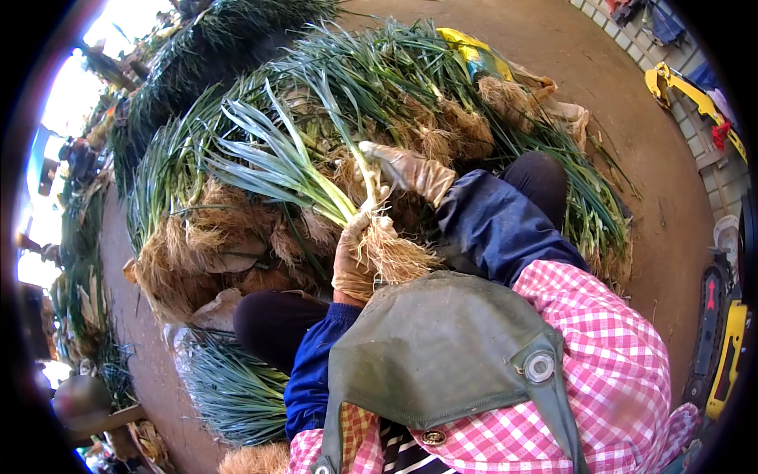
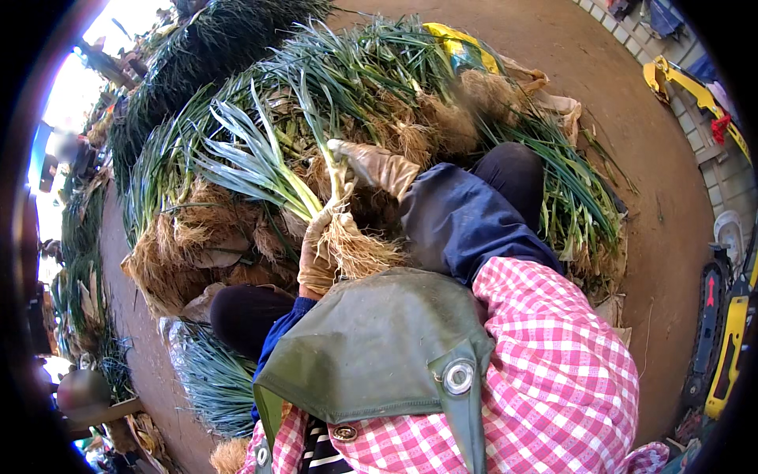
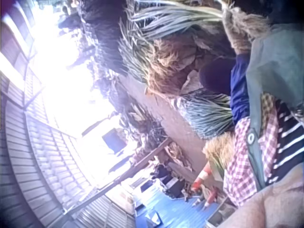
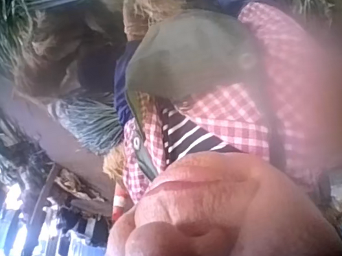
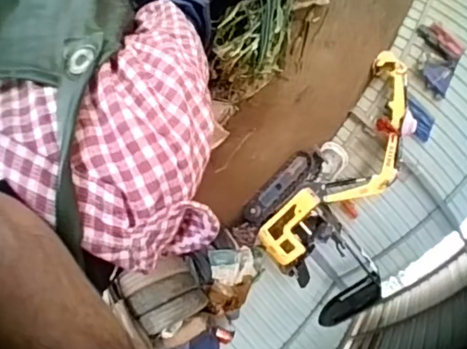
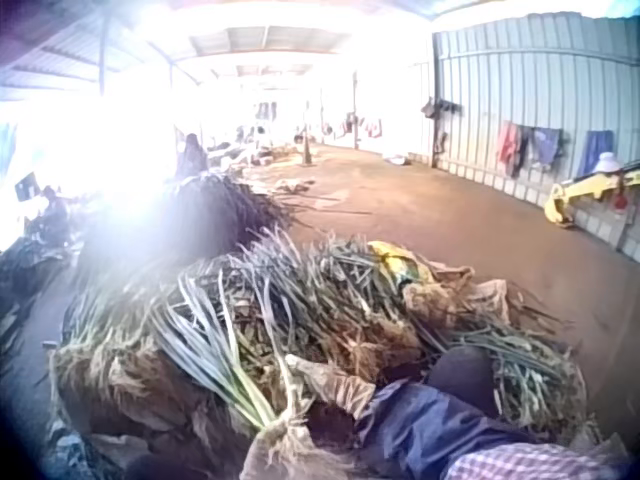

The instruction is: The person cleans bunches of green onions by pulling off outer layers and roots by hand, handling the bunches one at a time and placing them on a pile.

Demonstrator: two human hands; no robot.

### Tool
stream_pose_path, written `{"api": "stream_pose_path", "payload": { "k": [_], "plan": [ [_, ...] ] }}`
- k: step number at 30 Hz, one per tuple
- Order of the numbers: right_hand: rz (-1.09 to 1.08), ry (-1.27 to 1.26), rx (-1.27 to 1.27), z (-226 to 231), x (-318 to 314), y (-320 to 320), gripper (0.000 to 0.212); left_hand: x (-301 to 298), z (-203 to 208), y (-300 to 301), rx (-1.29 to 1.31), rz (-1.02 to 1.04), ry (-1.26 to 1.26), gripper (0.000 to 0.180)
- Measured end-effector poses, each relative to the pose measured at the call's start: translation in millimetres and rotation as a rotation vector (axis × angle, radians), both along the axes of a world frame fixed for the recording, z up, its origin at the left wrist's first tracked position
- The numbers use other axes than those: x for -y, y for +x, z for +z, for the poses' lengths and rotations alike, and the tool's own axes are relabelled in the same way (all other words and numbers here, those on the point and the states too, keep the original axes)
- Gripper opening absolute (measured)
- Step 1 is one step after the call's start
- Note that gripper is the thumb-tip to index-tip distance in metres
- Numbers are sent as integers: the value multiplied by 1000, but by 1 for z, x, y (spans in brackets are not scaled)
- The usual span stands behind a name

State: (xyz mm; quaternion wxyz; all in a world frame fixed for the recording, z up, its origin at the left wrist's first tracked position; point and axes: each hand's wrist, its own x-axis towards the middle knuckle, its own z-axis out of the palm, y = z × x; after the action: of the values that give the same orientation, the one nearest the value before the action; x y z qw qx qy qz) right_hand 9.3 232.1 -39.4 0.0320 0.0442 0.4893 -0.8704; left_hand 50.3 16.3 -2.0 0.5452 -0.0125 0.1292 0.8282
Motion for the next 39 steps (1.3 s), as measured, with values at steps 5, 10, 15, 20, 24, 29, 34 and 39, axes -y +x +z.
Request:
{"api": "stream_pose_path", "payload": {
  "k": [5, 10, 15, 20, 24, 29, 34, 39],
  "plan": [
    [-138, 440, 16, 30, 38, -29, 41, 2, 0, 2, -90, 96, -196, 27],
    [-306, 1517, -93, 37, 58, -19, 39, 0, -4, 2, -4, 129, -409, 24],
    [-46, 266, -52, 26, 41, 18, 26, 5, -17, -10, -29, 179, -359, 25],
    [153, 59, 41, 74, 53, 73, 28, 9, -14, -9, -20, 281, -279, 24],
    [136, -76, 74, 81, 44, 79, 31, 8, -3, -3, -61, 291, -232, 23],
    [197, -71, -59, 95, 47, 95, 27, -4, 14, 3, -36, 268, -280, 24],
    [106, 260, -330, 133, -63, 133, 25, 19, 23, -8, -172, 277, -201, 34],
    [-51, 935, 470, 168, -231, 235, 24, 17, 66, -3, -203, 338, 145, 51]
  ]
}}
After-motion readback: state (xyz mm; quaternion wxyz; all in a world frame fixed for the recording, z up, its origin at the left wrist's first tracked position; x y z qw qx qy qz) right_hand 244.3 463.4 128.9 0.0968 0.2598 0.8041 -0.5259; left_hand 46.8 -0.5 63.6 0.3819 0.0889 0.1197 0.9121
